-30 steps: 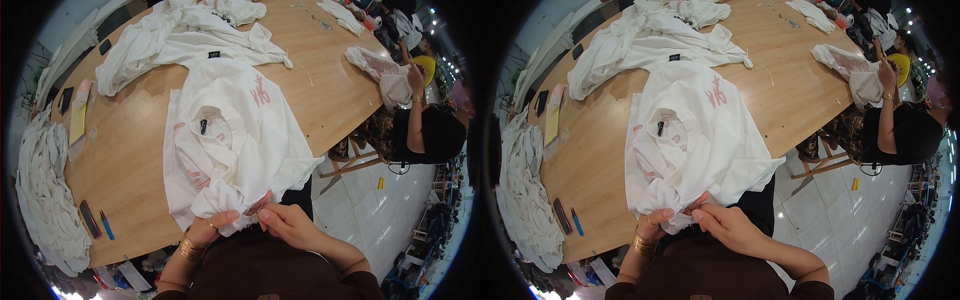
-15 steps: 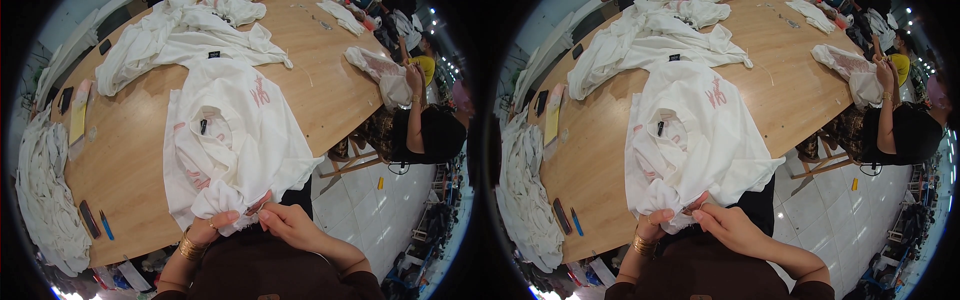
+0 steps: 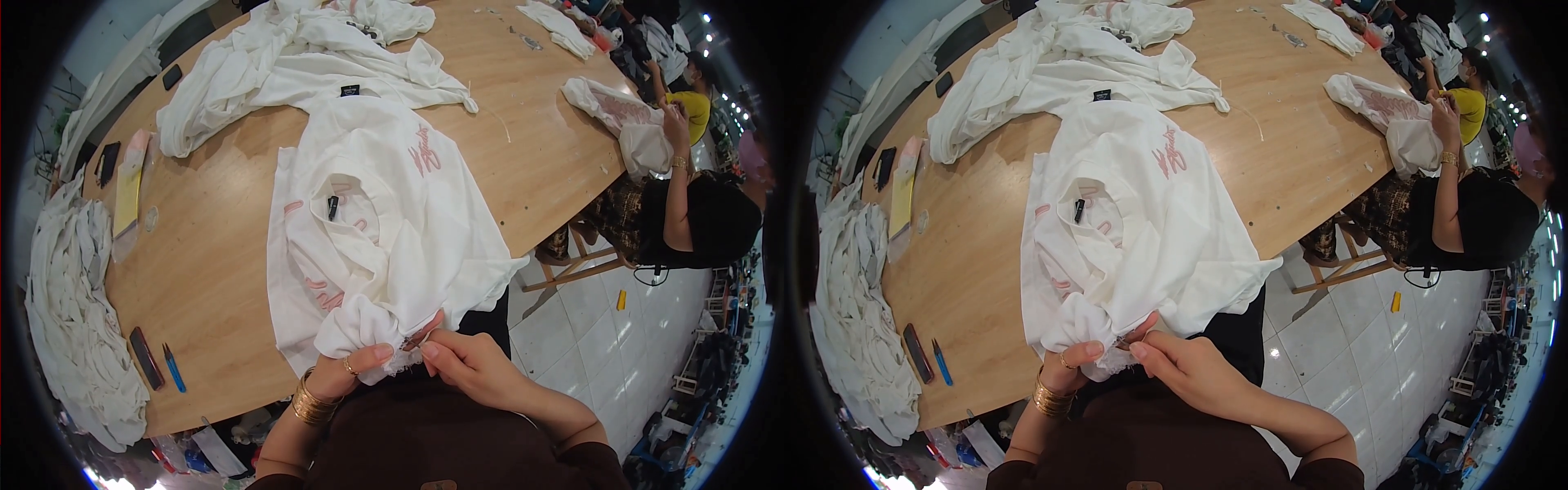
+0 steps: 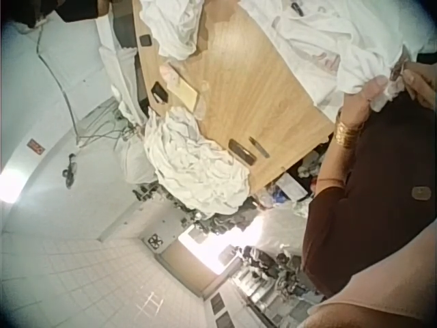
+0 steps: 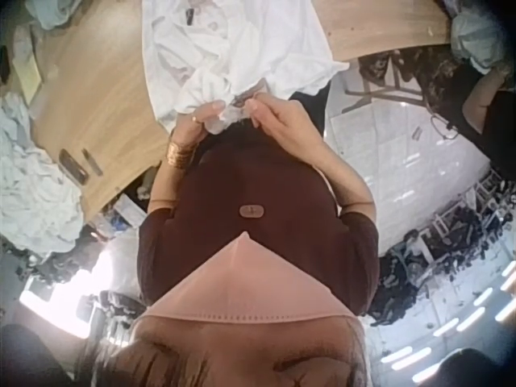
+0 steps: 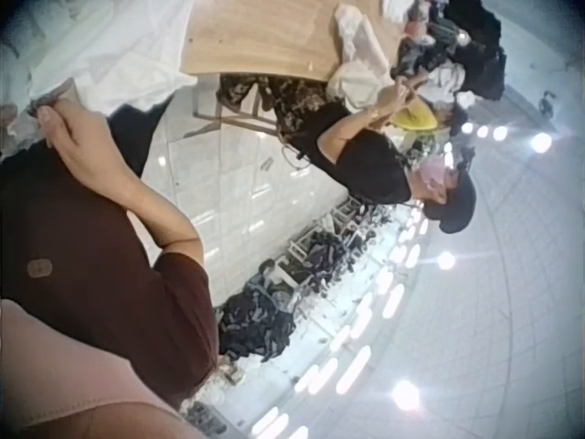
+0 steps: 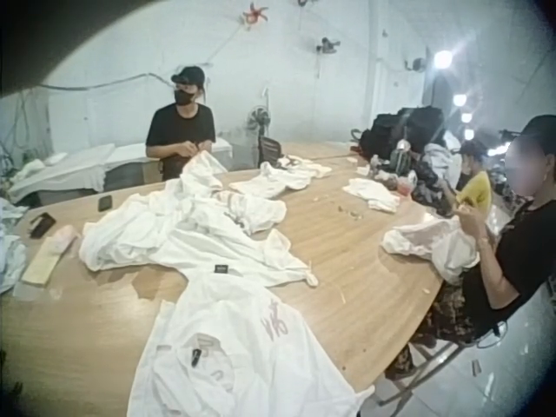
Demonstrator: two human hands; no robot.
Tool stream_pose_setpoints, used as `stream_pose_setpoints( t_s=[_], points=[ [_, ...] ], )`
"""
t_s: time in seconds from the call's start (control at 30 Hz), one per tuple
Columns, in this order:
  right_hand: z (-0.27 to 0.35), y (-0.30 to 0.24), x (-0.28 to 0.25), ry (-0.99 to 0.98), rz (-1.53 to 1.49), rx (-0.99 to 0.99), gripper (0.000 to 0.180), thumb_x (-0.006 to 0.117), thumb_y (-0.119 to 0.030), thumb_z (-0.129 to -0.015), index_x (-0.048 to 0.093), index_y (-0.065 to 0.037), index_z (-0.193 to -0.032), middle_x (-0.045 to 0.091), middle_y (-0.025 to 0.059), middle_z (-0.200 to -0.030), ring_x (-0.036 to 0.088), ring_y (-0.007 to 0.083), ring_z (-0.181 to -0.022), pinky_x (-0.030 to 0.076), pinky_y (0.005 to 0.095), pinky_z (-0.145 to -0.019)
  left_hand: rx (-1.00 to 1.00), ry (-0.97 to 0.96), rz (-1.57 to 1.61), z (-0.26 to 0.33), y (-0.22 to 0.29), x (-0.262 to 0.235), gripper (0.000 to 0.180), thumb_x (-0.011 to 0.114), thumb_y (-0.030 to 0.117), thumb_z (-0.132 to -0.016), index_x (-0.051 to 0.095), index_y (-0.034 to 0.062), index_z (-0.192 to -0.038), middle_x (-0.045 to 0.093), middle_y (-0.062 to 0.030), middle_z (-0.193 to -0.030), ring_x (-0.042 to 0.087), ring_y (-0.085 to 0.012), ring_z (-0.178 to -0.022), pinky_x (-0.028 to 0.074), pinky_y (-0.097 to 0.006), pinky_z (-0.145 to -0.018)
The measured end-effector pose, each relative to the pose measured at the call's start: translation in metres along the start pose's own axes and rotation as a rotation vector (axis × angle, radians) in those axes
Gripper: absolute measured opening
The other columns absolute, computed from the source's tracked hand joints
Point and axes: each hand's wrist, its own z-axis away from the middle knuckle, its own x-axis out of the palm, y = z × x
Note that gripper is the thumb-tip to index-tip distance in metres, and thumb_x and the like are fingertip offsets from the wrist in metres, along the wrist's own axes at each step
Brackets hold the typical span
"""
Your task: Trimming excess loose threads from white t-shirts using small snips.
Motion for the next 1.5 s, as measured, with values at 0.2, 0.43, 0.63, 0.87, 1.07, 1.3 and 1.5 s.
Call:
stream_pose_setpoints(
  t_s=[0.2,0.43,0.63,0.87,1.07,1.3,1.5],
  points=[
    [-0.0004,-0.0003,0.0012,0.023,-0.026,0.004,0.030,0.043,-0.028,-0.092,0.054,-0.002,-0.082,0.051,0.0057,-0.060,0.047,0.0140,-0.052,0.040,0.0269,-0.053,0.023,-0.005,-0.049,-0.0011,0.0006,0.0008,0.026,0.064,0.008,-0.070,0.050,0.0015,-0.091,0.054,-0.0020,-0.080,0.049,-0.0090,-0.072,0.041,-0.021,-0.065],
    [0.0000,0.0008,0.0006,0.054,0.012,-0.037,0.029,0.045,-0.026,-0.091,0.053,-0.001,-0.079,0.047,0.0046,-0.056,0.042,0.0120,-0.048,0.037,0.0263,-0.048,-0.014,-0.037,-0.037,0.0004,-0.0020,-0.0035,0.031,0.064,0.008,-0.069,0.051,0.0011,-0.097,0.055,-0.0028,-0.084,0.052,-0.0107,-0.076,0.043,-0.023,-0.068],
    [0.0016,0.0024,-0.0005,0.021,0.003,-0.043,0.029,0.044,-0.027,-0.091,0.053,-0.002,-0.081,0.046,0.0047,-0.055,0.041,0.0119,-0.048,0.036,0.0264,-0.047,-0.098,0.041,0.079,0.0025,-0.0044,-0.0059,0.053,0.063,0.007,-0.065,0.042,-0.0001,-0.113,0.053,-0.0093,-0.102,0.052,-0.0195,-0.092,0.043,-0.031,-0.080],
    [0.0010,0.0007,0.0021,0.013,-0.042,-0.014,0.029,0.043,-0.027,-0.091,0.053,-0.002,-0.083,0.049,0.0050,-0.058,0.043,0.0127,-0.051,0.038,0.0262,-0.051,-0.028,-0.018,0.061,0.0008,-0.0040,-0.0036,0.030,0.064,0.005,-0.068,0.050,0.0024,-0.095,0.055,-0.0029,-0.082,0.052,-0.0106,-0.073,0.043,-0.023,-0.065],
    [0.0008,0.0015,0.0019,0.006,-0.045,-0.008,0.028,0.043,-0.027,-0.091,0.054,-0.002,-0.084,0.050,0.0048,-0.059,0.044,0.0126,-0.051,0.038,0.0263,-0.051,0.002,-0.014,0.028,0.0008,-0.0041,-0.0028,0.027,0.063,0.006,-0.069,0.050,0.0021,-0.092,0.054,-0.0022,-0.080,0.050,-0.0096,-0.072,0.042,-0.022,-0.064],
    [-0.0007,0.0011,0.0027,0.026,-0.018,-0.021,0.027,0.045,-0.027,-0.091,0.054,-0.002,-0.083,0.050,0.0047,-0.059,0.044,0.0119,-0.051,0.038,0.0256,-0.050,0.005,-0.018,-0.043,0.0007,-0.0020,-0.0016,0.026,0.064,0.008,-0.069,0.052,0.0016,-0.092,0.054,-0.0023,-0.081,0.051,-0.0098,-0.073,0.042,-0.022,-0.065],
    [-0.0007,0.0010,0.0017,0.030,-0.024,-0.007,0.027,0.045,-0.026,-0.091,0.054,-0.002,-0.083,0.049,0.0047,-0.057,0.043,0.0121,-0.050,0.038,0.0258,-0.050,-0.013,-0.043,-0.025,0.0011,-0.0038,-0.0043,0.029,0.064,0.006,-0.068,0.051,0.0015,-0.094,0.055,-0.0027,-0.082,0.052,-0.0103,-0.073,0.043,-0.023,-0.066]
  ],
)
